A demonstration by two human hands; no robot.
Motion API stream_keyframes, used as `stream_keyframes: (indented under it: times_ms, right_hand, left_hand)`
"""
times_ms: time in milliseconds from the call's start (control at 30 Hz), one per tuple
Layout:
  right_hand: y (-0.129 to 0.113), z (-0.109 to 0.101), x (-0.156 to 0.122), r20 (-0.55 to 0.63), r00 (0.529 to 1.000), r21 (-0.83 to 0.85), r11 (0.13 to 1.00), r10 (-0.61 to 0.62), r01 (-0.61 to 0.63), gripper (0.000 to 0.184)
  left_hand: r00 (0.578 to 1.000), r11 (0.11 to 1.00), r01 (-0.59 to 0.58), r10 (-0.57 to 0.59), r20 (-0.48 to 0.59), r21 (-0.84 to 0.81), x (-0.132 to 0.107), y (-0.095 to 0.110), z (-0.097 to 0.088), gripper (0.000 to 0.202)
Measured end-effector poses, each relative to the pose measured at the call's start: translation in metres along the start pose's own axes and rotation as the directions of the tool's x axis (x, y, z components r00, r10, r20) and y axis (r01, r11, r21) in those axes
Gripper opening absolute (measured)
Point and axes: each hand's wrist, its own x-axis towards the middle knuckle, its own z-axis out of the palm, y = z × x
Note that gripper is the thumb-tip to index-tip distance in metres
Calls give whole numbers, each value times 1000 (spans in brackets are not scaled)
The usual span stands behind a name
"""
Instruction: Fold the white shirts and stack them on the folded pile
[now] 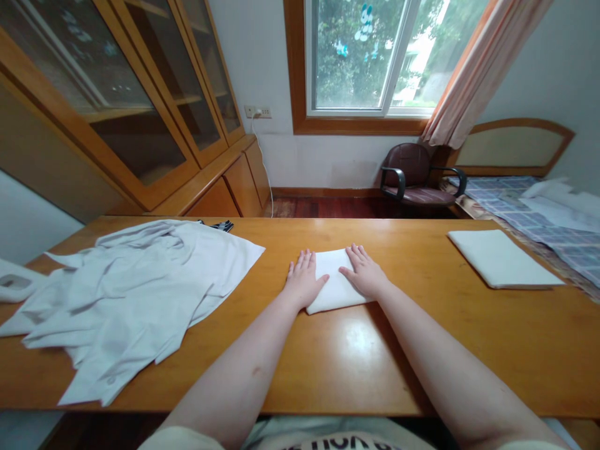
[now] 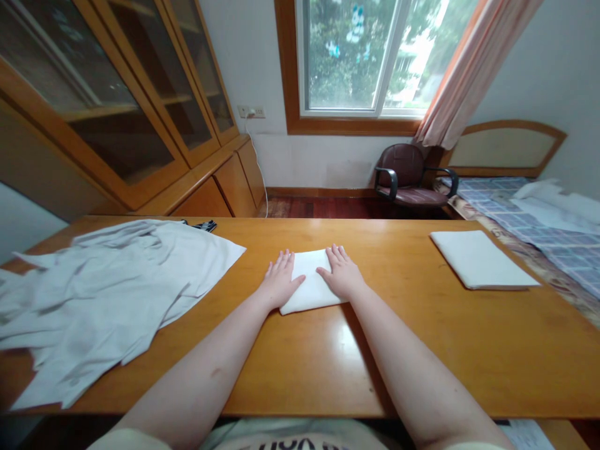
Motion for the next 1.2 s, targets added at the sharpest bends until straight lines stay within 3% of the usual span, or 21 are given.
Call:
stream_keyframes:
  times_ms: [233, 367, 467, 567, 667, 733, 867, 1000, 1200]
  right_hand:
    - [22, -2, -11, 5, 999, 130, 991, 39, -40, 68]
    - [16, -2, -10, -6, 998, 41, 997, 65, -65, 68]
    - [9, -5, -10, -60, 994, -47, 995, 87, -90, 65]
    - [2, -10, -13, -149, 989, -108, 994, -7, -9, 58]
    - [-7, -13, -17, -117, 976, -80, 982, -181, 173, 52]
    - [-12, -12, -18, -50, 974, -40, 975, -219, 217, 53]
    - [-16, -9, -17, 37, 985, -61, 984, -168, 170, 63]
    - [-15, -10, -16, 61, 992, -96, 988, -113, 119, 66]
    - [-13, -10, -16, 79, 992, -71, 992, -103, 108, 70]
  left_hand:
    - [999, 998, -53, 53, 10, -32, 3, -8, -6, 64]
    - [984, 992, -121, 122, -130, 23, -7, 1, -14, 49]
    - [963, 976, -215, 216, -159, 23, -19, 15, -16, 48]
    - [952, 959, -283, 285, -109, 36, -27, 27, -9, 51]
    - [952, 948, -298, 304, -35, 113, -28, 32, 0, 57]
    - [955, 944, -292, 297, -6, 155, -27, 32, 5, 58]
    - [978, 959, -200, 206, -8, 201, -25, 27, 8, 68]
    - [997, 971, -31, 48, -66, 237, -24, 22, 11, 88]
    - [997, 975, 35, -19, -73, 221, -23, 22, 12, 92]
